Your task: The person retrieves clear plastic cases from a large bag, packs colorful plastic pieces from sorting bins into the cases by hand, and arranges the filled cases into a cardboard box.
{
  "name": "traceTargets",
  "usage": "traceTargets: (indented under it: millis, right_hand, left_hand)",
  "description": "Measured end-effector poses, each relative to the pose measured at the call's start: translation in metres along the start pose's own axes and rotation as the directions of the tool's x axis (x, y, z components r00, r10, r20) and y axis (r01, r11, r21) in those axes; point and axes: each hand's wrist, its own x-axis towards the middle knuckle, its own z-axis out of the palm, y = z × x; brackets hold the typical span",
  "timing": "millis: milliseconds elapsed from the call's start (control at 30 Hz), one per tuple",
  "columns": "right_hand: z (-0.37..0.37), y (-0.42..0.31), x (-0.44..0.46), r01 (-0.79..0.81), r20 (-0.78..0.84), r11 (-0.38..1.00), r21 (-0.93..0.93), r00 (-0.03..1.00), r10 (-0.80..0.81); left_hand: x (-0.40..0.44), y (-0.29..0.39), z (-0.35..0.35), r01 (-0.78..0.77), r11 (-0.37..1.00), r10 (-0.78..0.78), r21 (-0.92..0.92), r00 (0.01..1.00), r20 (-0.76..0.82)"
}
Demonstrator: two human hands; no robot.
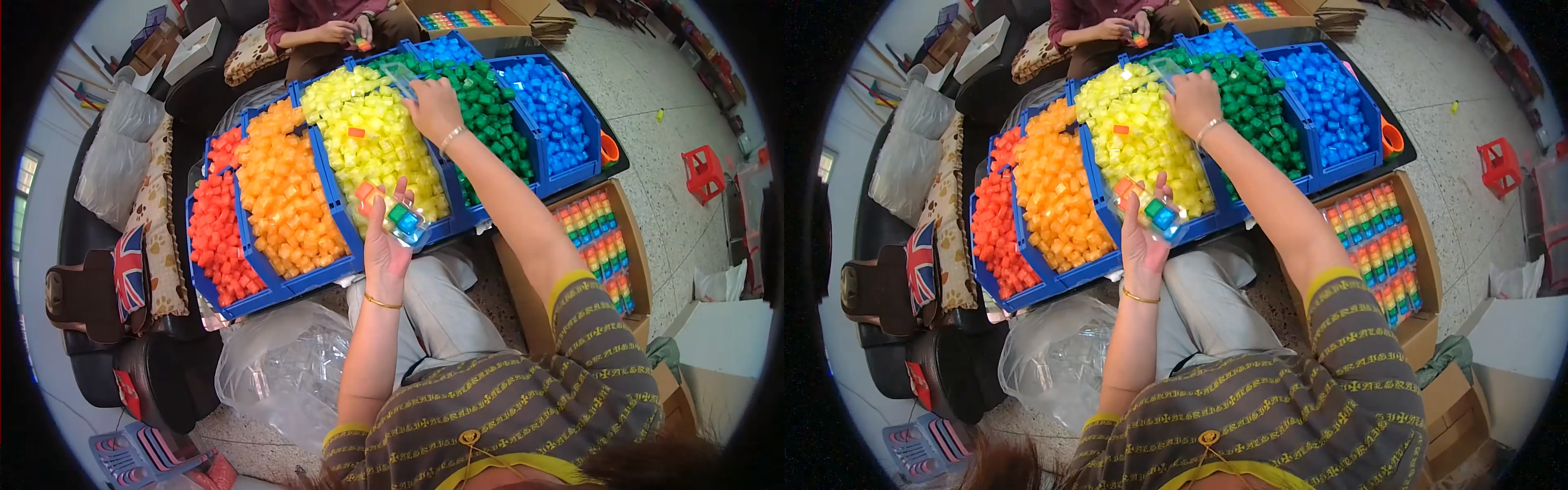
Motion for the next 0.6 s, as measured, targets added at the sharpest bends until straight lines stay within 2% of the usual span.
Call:
traceTargets:
  millis: [67, 100, 200, 267, 333, 400, 433, 467, 500, 533, 600]
  right_hand:
    - [0.018, 0.002, 0.017, -0.135, 0.146, 0.945, -0.297, 0.972, 0.185]
    - [0.018, 0.0, 0.021, -0.131, 0.142, 0.948, -0.291, 0.974, 0.178]
    - [0.007, -0.001, 0.02, -0.211, 0.173, 0.953, -0.217, 0.953, 0.25]
    - [-0.017, -0.014, 0.004, -0.19, 0.016, 0.963, 0.192, 0.981, 0.191]
    - [-0.055, -0.047, -0.02, -0.258, 0.166, 0.816, 0.517, 0.966, 0.2]
    - [-0.076, -0.069, -0.05, -0.227, 0.29, 0.815, 0.533, 0.954, 0.076]
    - [-0.082, -0.076, -0.063, -0.229, 0.293, 0.814, 0.533, 0.953, 0.076]
    - [-0.087, -0.081, -0.073, -0.341, 0.437, 0.749, 0.568, 0.896, 0.077]
    - [-0.091, -0.081, -0.078, -0.453, 0.569, 0.678, 0.578, 0.82, 0.063]
    - [-0.093, -0.078, -0.079, -0.452, 0.568, 0.68, 0.578, 0.821, 0.063]
    - [-0.095, -0.071, -0.08, -0.707, 0.76, 0.388, 0.592, 0.649, 0.024]
  left_hand:
    - [0.005, 0.004, -0.004, -0.039, 0.999, 0.039, -0.018, 0.999, -0.006]
    - [0.006, 0.007, -0.005, -0.05, 0.999, 0.049, -0.015, 0.998, -0.048]
    - [0.01, 0.01, -0.008, -0.139, 0.989, 0.141, 0.058, 0.989, -0.034]
    - [0.015, 0.012, -0.007, -0.173, 0.983, 0.176, 0.063, 0.984, -0.03]
    - [0.018, 0.012, -0.005, -0.205, 0.976, 0.207, 0.07, 0.978, -0.033]
    - [0.021, 0.013, 0.001, -0.296, 0.946, 0.302, 0.131, 0.953, -0.028]
    - [0.023, 0.012, -0.001, -0.328, 0.937, 0.331, 0.123, 0.943, -0.007]
    - [0.022, 0.012, -0.003, -0.328, 0.937, 0.331, 0.123, 0.944, -0.007]
    - [0.021, 0.013, 0.0, -0.35, 0.91, 0.358, 0.221, 0.934, 0.005]
    - [0.019, 0.013, 0.003, -0.37, 0.874, 0.384, 0.315, 0.923, 0.02]
    - [0.011, 0.01, 0.009, -0.375, 0.868, 0.393, 0.326, 0.919, 0.009]
